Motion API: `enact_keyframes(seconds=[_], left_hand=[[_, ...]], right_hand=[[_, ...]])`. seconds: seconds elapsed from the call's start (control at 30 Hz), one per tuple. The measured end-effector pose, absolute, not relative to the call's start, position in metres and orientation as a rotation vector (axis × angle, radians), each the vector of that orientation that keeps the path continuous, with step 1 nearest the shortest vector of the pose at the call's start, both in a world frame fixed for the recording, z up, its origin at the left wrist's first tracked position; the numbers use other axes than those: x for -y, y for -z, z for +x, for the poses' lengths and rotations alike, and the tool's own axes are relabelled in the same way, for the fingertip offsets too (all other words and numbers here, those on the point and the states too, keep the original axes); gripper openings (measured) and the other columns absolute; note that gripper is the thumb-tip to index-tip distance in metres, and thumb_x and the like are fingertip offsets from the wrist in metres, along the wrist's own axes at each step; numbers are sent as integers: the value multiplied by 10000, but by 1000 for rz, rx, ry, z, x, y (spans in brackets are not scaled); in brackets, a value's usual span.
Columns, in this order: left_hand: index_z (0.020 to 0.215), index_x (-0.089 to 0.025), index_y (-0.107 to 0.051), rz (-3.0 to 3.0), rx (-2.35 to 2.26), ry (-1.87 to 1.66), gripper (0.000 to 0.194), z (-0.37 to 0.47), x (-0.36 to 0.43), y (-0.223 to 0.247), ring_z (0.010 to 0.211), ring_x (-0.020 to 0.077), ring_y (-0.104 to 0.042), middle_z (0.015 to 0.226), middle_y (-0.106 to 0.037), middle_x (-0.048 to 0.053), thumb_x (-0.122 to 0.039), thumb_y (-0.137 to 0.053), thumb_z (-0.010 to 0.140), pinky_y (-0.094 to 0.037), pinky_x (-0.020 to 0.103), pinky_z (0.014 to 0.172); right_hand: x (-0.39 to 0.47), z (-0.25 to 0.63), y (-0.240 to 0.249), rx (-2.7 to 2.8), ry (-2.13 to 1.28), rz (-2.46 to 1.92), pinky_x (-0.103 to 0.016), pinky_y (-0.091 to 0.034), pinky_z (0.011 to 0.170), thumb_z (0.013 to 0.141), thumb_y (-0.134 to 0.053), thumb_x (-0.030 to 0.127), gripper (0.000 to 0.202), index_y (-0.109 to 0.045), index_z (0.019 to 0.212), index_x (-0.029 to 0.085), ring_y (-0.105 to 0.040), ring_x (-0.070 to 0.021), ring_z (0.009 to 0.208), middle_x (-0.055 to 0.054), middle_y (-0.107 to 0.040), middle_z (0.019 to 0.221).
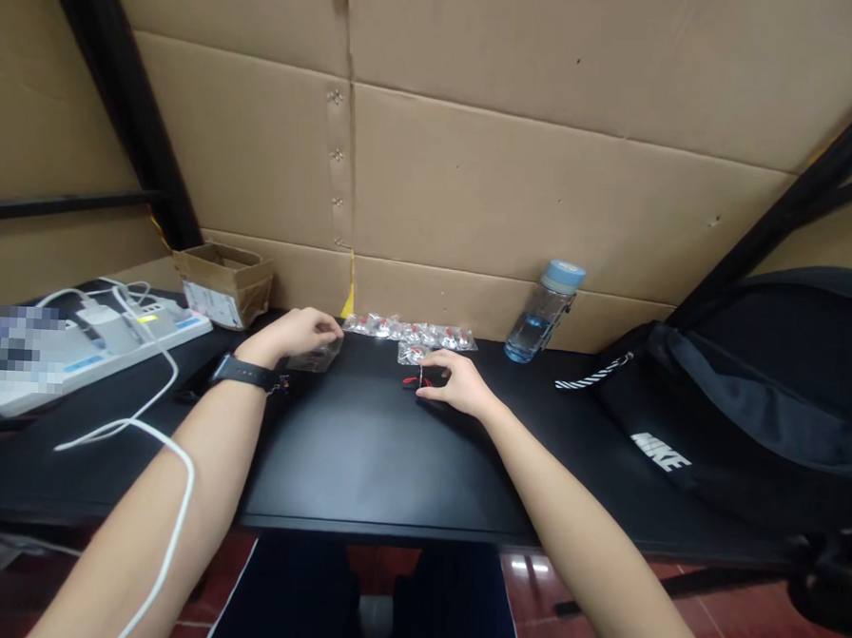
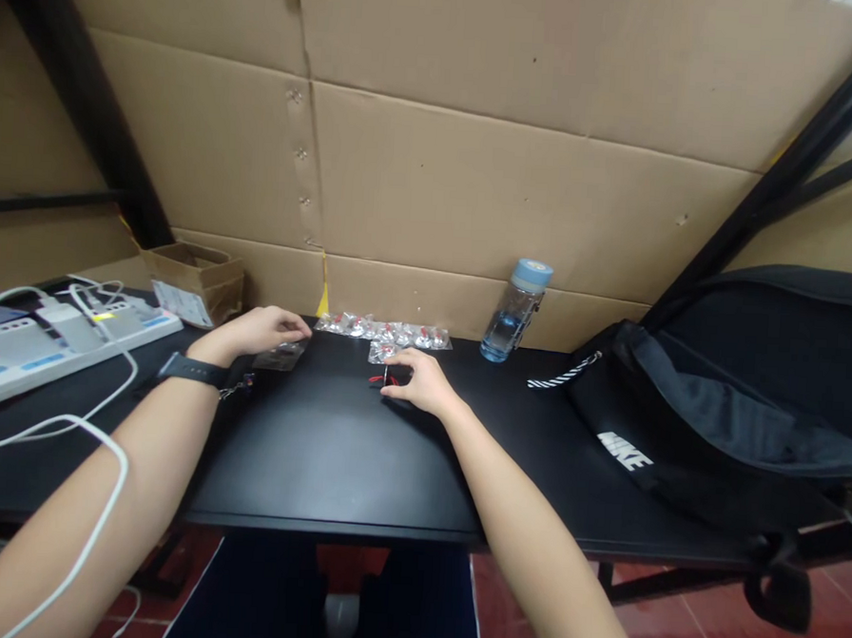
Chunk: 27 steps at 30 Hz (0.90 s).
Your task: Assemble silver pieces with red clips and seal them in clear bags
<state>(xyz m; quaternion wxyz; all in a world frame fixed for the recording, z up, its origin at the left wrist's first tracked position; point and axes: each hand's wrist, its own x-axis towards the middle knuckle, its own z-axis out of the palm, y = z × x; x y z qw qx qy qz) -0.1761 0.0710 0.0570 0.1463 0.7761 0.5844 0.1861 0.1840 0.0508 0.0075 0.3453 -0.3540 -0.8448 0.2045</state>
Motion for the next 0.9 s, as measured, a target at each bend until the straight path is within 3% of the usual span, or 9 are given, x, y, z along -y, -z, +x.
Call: enact_keyframes(seconds=[0.2, 0.37, 0.57, 0.63, 0.77, 0.9], left_hand=[[912, -293, -800, 2106, -1337, -269, 301, -147, -62, -57, 806, 213, -726, 871, -790, -9, -427, -673, 674, -540, 264, 783], [1066, -310, -784, 2287, -1307, -146, 376, -125, -54, -50, 1107, 251, -699, 1193, -755, 7, -314, -655, 713, -507, 307, 977], [1375, -291, -636, 2505, -1008, -125, 662, -79, -42, -29, 1402, 204, -498, 1508, -526, 18, -89, -507, 757, -354, 342, 1188], [1428, -326, -585, 2571, -1012, -116, 738, -67, -35, -24, 1466, 231, -409, 1571, -444, 10, -63, -500, 744, -292, 416, 1227], [1432, -495, -534, 2592, -1205, -68, 819, -54, -19, -23, 1504, 390, -292, 1617, -384, -10, -57, -521, 740, -242, 682, 1158], [1424, -575, -492, 2578, -1272, -35, 706, -44, -9, -25, 1487, 463, -271, 1621, -379, 6, -149, -521, 862, -255, 742, 1084]], right_hand=[[-45, 181, -13, 2205, -554, -975, -342, -530, 878, 680, -890, 311, 478, -752, 1129, 220, -703, -232, 992, -63, -752, 1086], [-43, 186, -23, 2196, -535, -925, -337, -540, 886, 687, -856, 251, 439, -751, 1111, 206, -702, -214, 946, -61, -726, 1047], [-42, 206, -37, 2242, -558, -988, -304, -551, 757, 661, -829, 208, 465, -758, 1120, 218, -694, -186, 811, -58, -735, 1041], [-42, 212, -40, 2254, -536, -1009, -289, -540, 738, 658, -820, 195, 480, -756, 1133, 221, -681, -179, 792, -43, -750, 993], [-41, 220, -46, 2261, -516, -1042, -276, -535, 746, 662, -820, 204, 472, -754, 1128, 221, -670, -169, 780, -25, -753, 929], [-38, 224, -52, 2278, -527, -1067, -270, -527, 744, 652, -840, 222, 408, -769, 1054, 214, -677, -167, 757, -14, -750, 850]])
